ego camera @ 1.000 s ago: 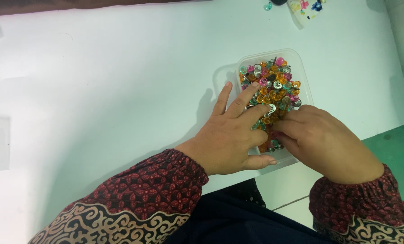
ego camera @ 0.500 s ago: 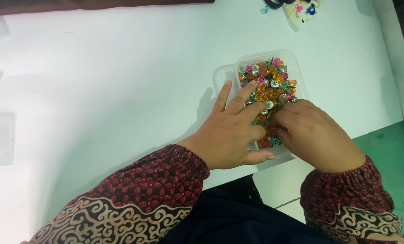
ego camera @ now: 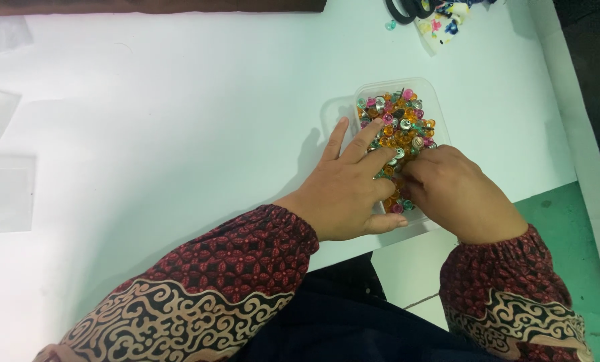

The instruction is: Sorting colorful buttons by color and placing them into small plastic bags

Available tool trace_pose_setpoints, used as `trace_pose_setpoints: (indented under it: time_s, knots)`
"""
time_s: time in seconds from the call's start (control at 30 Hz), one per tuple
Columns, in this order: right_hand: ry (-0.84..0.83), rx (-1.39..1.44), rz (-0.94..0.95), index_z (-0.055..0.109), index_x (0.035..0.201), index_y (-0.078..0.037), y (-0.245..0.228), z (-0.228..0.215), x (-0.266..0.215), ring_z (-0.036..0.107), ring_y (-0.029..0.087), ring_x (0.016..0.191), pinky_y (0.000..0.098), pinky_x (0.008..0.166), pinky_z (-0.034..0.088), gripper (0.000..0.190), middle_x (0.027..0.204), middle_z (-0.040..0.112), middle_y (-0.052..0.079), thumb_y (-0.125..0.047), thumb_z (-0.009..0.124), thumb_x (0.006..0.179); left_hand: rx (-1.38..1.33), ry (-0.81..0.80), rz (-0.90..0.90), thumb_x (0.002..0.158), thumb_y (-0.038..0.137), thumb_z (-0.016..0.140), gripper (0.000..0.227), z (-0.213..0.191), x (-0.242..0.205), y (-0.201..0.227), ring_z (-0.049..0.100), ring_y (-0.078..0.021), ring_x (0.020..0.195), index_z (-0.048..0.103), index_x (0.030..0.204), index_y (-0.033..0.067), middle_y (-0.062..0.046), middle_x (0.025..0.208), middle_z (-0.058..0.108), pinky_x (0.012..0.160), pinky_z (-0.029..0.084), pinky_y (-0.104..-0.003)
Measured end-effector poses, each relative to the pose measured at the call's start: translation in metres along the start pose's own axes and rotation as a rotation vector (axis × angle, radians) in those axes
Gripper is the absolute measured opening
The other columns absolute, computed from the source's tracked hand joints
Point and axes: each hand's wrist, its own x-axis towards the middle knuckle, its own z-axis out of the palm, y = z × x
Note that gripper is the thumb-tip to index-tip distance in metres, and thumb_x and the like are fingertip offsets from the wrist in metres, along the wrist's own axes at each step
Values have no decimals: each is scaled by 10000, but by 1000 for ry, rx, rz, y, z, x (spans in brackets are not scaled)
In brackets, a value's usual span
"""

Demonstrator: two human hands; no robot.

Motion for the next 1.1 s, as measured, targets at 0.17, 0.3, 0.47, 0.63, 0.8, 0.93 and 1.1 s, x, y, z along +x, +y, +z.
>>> trace_pose_setpoints:
  time_s: [0.17,0.3,0.47,0.63,0.8,0.93,1.1]
  knots:
    - [7,14,57,632,746,-86,-3,0,-4,575,310,781,447,755,490,163,765,615,70,-45,604,902,-14,-46,-14,850,670,581,537,-2,2,0,260,-414,1502,806,950,193,-88,1329,610,1228,44,-714]
    - [105,-87,10,639,851,-71,-13,-9,-9,607,305,810,438,838,505,55,805,635,83,-78,620,901,-34,-26,-1,891,625,546,513,-6,3,-2,297,-399,1491,789,991,184,-75,1292,620,1225,72,-713]
    - [406,-43,-62,712,1070,13,-56,-36,-15,651,306,900,437,871,540,132,1003,705,133,0,707,938,-55,120,-57,929,396,585,277,-29,-5,12,460,-345,1375,756,990,187,-49,1259,646,1197,192,-661]
    - [658,118,-185,685,1055,55,-105,-26,7,636,348,897,463,838,547,142,1018,694,176,87,695,916,157,237,-78,875,319,699,271,-89,-57,43,566,-341,1259,712,1066,127,-82,1237,658,1172,298,-627]
    - [528,468,-382,641,1061,1,-154,16,50,572,314,831,429,781,482,86,948,634,122,-30,591,999,426,89,-385,895,399,662,405,-107,-145,39,573,-335,1239,666,1222,160,-85,1300,653,1147,310,-599]
    - [580,435,-489,646,1065,-15,-174,43,68,546,292,804,413,736,485,133,928,595,109,49,619,951,433,89,-407,883,401,699,487,-106,-187,35,557,-356,1285,633,1270,115,-133,1341,619,1175,326,-573]
    - [650,288,-402,652,1040,-56,-176,57,68,551,256,831,395,726,465,165,922,577,44,41,614,911,424,92,-348,915,422,689,553,-105,-185,35,519,-397,1320,567,1342,93,-154,1373,589,1188,325,-579]
